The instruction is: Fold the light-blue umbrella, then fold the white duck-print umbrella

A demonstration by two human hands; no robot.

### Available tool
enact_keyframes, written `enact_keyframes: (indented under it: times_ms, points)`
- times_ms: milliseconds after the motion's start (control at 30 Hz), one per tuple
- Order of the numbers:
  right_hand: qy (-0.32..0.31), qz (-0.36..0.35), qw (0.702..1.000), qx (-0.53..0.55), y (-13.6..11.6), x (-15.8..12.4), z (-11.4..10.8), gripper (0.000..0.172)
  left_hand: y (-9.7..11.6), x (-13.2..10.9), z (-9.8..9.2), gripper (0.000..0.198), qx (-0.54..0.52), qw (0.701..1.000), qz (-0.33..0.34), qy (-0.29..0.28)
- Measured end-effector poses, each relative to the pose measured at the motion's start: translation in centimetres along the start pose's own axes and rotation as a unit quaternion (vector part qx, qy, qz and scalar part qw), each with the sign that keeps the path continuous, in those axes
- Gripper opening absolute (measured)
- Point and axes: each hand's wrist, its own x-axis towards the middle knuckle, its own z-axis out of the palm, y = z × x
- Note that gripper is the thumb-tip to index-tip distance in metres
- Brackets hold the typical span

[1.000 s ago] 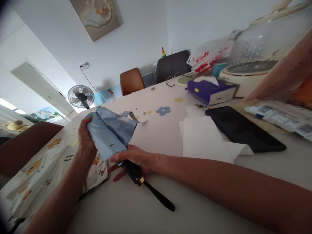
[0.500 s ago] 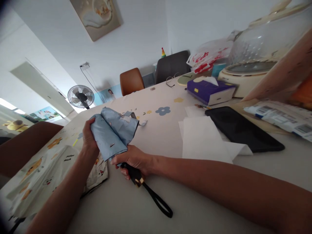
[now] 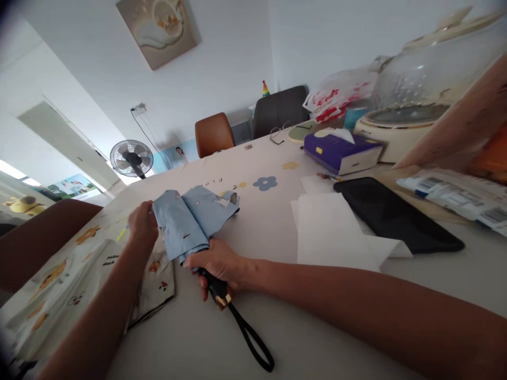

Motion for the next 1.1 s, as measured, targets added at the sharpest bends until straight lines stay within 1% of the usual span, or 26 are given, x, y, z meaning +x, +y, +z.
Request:
enact_keyframes:
  times_ms: [33, 100, 133, 167, 200, 267, 300, 367, 433, 533, 667, 733, 767, 800, 933, 1000, 1100]
  points:
    - [0.005, -0.012, 1.000, -0.016, 0.1, 0.0, 0.0, 0.021, 0.7, -0.1, 0.1, 0.012, 0.000, 0.998, 0.052, 0.023]
    - [0.018, -0.026, 0.998, -0.054, 0.2, 0.0, 0.0, 0.023, 2.3, -0.9, 0.6, 0.013, 0.007, 0.985, 0.168, 0.033]
    - [0.024, -0.026, 0.997, -0.072, 0.2, 0.0, 0.0, 0.023, 3.2, -1.5, 1.1, 0.012, 0.024, 0.975, 0.223, 0.010]
    - [0.030, -0.024, 0.995, -0.092, 0.1, 0.0, 0.0, 0.022, 4.0, -2.2, 1.6, 0.011, 0.049, 0.964, 0.259, -0.022]
    - [0.038, -0.024, 0.993, -0.112, 0.1, 0.0, 0.0, 0.021, 4.6, -2.9, 2.2, 0.010, 0.080, 0.955, 0.277, -0.065]
    - [0.056, -0.032, 0.987, -0.148, -0.1, -0.1, 0.0, 0.018, 5.4, -4.0, 3.1, 0.011, 0.155, 0.934, 0.279, -0.162]
    - [0.063, -0.037, 0.984, -0.163, -0.1, -0.1, 0.0, 0.017, 5.6, -4.3, 3.5, 0.012, 0.198, 0.917, 0.274, -0.212]
    - [0.074, -0.047, 0.980, -0.181, -0.2, -0.1, 0.0, 0.016, 5.6, -4.3, 4.1, 0.014, 0.289, 0.869, 0.263, -0.304]
    - [0.077, -0.044, 0.978, -0.188, -0.2, -0.1, 0.1, 0.016, 5.2, -3.8, 4.5, 0.018, 0.365, 0.814, 0.258, -0.371]
    - [0.089, -0.020, 0.975, -0.201, -0.3, 0.0, 0.3, 0.015, 4.4, -2.9, 5.5, 0.026, 0.420, 0.748, 0.276, -0.434]
    - [0.095, -0.007, 0.971, -0.219, -0.4, 0.1, 0.5, 0.012, 3.5, -2.5, 7.4, 0.034, 0.452, 0.669, 0.333, -0.486]
    - [0.093, -0.007, 0.971, -0.220, -0.5, 0.2, 0.6, 0.012, 3.2, -2.6, 8.1, 0.032, 0.461, 0.645, 0.339, -0.507]
    - [0.092, -0.003, 0.972, -0.218, -0.5, 0.2, 0.6, 0.012, 3.1, -2.6, 8.2, 0.030, 0.456, 0.642, 0.335, -0.518]
    - [0.092, 0.003, 0.972, -0.214, -0.5, 0.2, 0.5, 0.011, 3.1, -2.5, 8.2, 0.028, 0.441, 0.647, 0.327, -0.528]
    - [0.088, 0.035, 0.978, -0.185, -0.6, 0.2, 0.3, 0.013, 3.1, -2.0, 7.3, 0.025, 0.349, 0.701, 0.260, -0.564]
    - [0.077, 0.024, 0.983, -0.167, -0.7, 0.2, 0.1, 0.014, 3.3, -1.7, 6.8, 0.026, 0.327, 0.714, 0.236, -0.573]
    - [0.071, 0.023, 0.987, -0.145, -0.9, 0.2, 0.0, 0.013, 3.7, -1.6, 6.3, 0.024, 0.313, 0.724, 0.253, -0.560]
